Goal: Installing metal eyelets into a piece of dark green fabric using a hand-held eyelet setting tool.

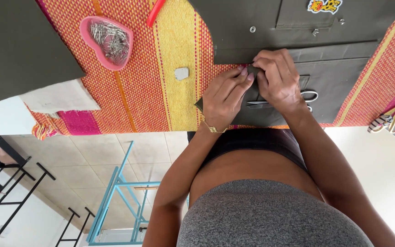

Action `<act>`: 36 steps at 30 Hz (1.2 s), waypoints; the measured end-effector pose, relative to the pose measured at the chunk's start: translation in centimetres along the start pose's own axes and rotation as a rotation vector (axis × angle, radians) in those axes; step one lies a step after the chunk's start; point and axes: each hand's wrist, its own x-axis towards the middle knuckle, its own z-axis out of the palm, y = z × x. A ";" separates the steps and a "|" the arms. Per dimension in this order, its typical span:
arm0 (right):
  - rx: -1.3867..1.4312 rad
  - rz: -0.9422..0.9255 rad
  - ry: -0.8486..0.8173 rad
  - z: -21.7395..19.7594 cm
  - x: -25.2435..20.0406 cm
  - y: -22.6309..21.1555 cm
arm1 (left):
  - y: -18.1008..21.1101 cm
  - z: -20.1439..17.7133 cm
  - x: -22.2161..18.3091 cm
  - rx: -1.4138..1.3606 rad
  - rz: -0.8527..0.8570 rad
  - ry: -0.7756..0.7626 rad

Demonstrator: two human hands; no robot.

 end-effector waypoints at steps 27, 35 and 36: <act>0.043 0.022 0.069 0.0 -0.8 -0.1 | -0.2 -1.1 1.2 -0.141 -0.152 -0.126; -0.002 -0.017 0.048 -0.4 0.1 -0.4 | -0.5 -1.3 2.3 -0.053 0.046 -0.159; 0.001 -0.021 0.040 -0.4 0.2 -0.4 | -0.3 -1.6 3.3 -0.078 0.019 -0.169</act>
